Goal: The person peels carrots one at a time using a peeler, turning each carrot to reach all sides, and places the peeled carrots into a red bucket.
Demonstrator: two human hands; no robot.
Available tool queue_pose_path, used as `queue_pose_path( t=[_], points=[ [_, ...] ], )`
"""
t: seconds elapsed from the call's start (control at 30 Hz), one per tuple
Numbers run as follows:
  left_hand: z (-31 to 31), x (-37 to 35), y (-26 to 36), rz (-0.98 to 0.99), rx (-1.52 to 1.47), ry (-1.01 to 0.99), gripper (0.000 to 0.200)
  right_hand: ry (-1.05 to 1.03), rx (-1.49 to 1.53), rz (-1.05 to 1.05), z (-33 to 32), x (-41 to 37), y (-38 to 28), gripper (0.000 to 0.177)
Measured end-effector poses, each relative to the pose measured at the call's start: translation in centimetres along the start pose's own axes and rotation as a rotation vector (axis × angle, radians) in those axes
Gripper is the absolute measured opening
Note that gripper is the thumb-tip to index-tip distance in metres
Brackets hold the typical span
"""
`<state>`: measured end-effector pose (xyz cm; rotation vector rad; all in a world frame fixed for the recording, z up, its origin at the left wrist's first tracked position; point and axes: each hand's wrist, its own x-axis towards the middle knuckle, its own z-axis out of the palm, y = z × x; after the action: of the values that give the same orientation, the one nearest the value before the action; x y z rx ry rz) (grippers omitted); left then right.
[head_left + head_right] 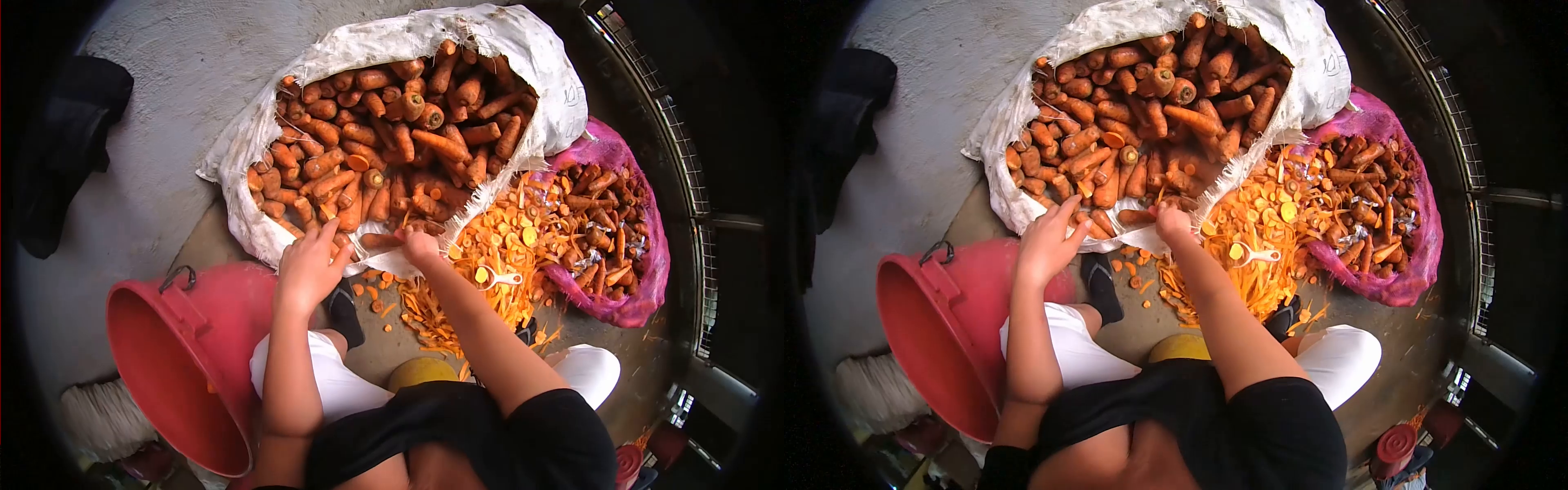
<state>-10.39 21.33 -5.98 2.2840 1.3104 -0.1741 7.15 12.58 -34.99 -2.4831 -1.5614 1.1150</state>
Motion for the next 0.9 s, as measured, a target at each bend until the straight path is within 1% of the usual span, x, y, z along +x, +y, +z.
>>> queue_pose_path(
  t=[0.07,0.1,0.23,0.33,0.37,0.4,0.47,0.5,0.53,0.57,0.6,0.63,0.73,0.77,0.8,0.87,0.9],
  points=[
    [0.1,0.4,0.4,-0.008,-0.017,0.013,0.048,0.028,0.002,0.012,0.7,0.1,-0.5,0.029],
    [0.2,0.5,0.4,-0.009,-0.006,0.019,0.048,0.013,0.058,0.040,0.9,0.2,-0.5,0.030],
    [0.7,0.8,0.1,-0.032,0.022,0.036,0.045,0.086,0.067,-0.022,0.4,-0.2,-0.2,0.044],
    [0.5,0.7,-0.1,-0.048,0.064,0.047,0.044,0.043,0.400,0.042,-1.1,-0.2,-0.5,0.045],
    [0.5,0.7,-0.2,-0.049,0.083,0.056,0.043,0.131,0.464,0.050,-1.7,-0.6,-0.6,0.042],
    [0.4,0.6,-0.3,-0.039,0.098,0.050,0.044,0.126,0.485,0.041,-2.8,-0.9,0.0,0.040],
    [0.4,0.5,-0.2,-0.006,0.127,0.038,0.044,-0.035,0.686,0.186,-6.7,-2.5,0.7,0.035],
    [0.3,0.6,0.0,-0.023,0.121,-0.054,0.054,-0.140,0.820,0.177,-9.0,-3.9,1.2,0.032],
    [0.6,0.4,0.3,0.042,0.144,-0.052,0.059,-0.246,0.952,0.166,-11.4,-5.5,1.5,0.029],
    [1.1,0.0,0.9,0.108,0.166,-0.051,0.064,-0.268,0.932,0.161,-14.2,-7.4,1.0,0.029],
    [1.5,-0.3,1.6,0.176,0.187,-0.048,0.068,-0.300,1.037,0.095,-16.4,-9.7,0.8,0.029],
    [1.6,-0.5,2.6,0.199,0.141,-0.146,0.082,-0.313,1.108,0.065,-18.3,-11.9,0.5,0.028],
    [2.0,-1.9,5.5,0.338,0.097,-0.194,0.083,-0.348,1.280,-0.042,-21.4,-17.1,0.7,0.024],
    [2.1,-2.0,6.1,0.370,0.065,-0.162,0.076,-0.361,1.332,-0.082,-22.0,-18.9,0.7,0.024],
    [1.6,-2.3,6.9,0.381,0.068,-0.155,0.071,-0.332,1.310,-0.076,-22.8,-21.1,0.1,0.025],
    [0.6,-3.0,8.4,0.397,0.072,-0.142,0.060,-0.196,1.426,-0.115,-22.2,-23.6,0.5,0.030],
    [0.5,-3.6,8.8,0.445,0.034,-0.078,0.052,-0.037,1.406,-0.123,-21.7,-24.9,0.5,0.033]
  ],
)
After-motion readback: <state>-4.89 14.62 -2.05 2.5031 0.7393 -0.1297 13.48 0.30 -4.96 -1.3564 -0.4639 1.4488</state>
